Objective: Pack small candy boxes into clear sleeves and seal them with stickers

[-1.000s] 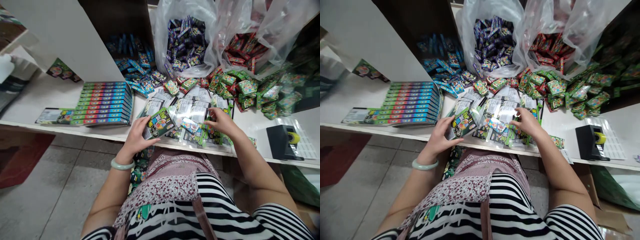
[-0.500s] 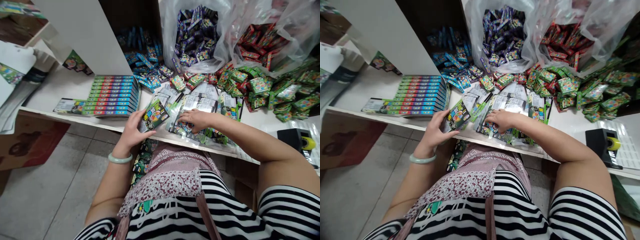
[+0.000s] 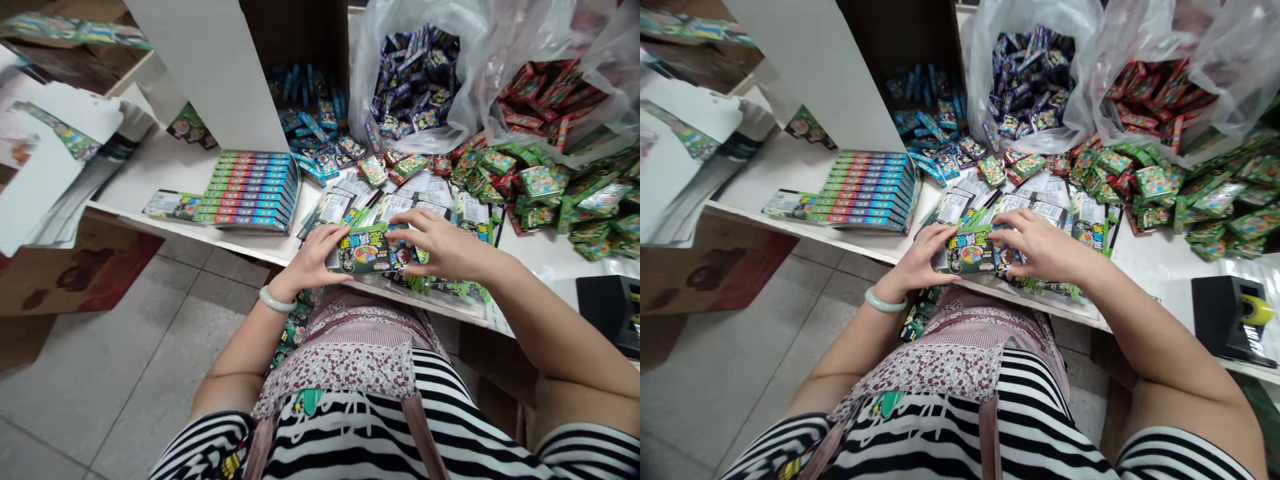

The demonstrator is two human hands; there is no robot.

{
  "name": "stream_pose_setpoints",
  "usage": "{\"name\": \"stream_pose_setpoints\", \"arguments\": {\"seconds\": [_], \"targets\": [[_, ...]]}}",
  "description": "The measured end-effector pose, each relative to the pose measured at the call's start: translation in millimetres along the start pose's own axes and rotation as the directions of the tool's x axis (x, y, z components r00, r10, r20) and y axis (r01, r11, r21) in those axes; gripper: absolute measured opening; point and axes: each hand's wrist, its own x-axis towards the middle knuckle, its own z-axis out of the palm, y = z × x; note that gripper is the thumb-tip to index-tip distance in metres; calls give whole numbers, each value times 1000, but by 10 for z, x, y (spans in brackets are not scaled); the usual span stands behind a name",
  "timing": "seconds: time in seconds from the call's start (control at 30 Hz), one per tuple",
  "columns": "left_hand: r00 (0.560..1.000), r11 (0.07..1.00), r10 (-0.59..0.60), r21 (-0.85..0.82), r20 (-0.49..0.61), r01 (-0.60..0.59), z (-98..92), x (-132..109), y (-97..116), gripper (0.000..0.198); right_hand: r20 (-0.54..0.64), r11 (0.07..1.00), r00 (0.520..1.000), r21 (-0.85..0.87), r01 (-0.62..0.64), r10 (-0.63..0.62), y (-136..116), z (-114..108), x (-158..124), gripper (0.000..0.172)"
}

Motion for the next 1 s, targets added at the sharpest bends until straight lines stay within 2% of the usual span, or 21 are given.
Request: {"name": "stream_pose_setpoints", "arguments": {"seconds": [0.1,0.23,0.43,0.5,0.6,0.67,0.77,0.87,0.93,1.0], "targets": [[998,999,-26,-34,55,28,18,7,21,101,16,1000,1000,22,5,-6,50,19,-21,66],[993,992,-98,-76,69,103,50,2,34,101,-26,994,998,101,-52,55,98,48,-53,83],[985,982,-136,-114,107,148,56,-14,51,96,11,996,996,29,-84,84,84,111,-37,84],[985,978,-123,-152,119,141,72,-13,53,96,20,995,997,58,-82,81,90,115,-16,85],[990,976,-111,-176,90,126,126,-6,66,97,-11,988,999,147,-49,51,96,140,18,91],[990,978,-136,-157,36,140,164,-3,85,98,-78,982,995,182,-48,63,81,189,18,94],[977,977,-199,-95,-73,192,204,-10,130,98,-242,971,952,193,-143,188,18,313,-36,73],[963,976,-220,-31,-156,218,244,-18,206,96,-318,939,892,231,-255,320,-68,464,-126,49],[952,972,-233,-39,-198,230,283,-9,284,97,-318,901,861,315,-300,398,-114,560,-177,49],[933,958,-281,-132,-224,256,332,20,386,97,-290,816,825,489,-307,485,-140,640,-209,51]]}}
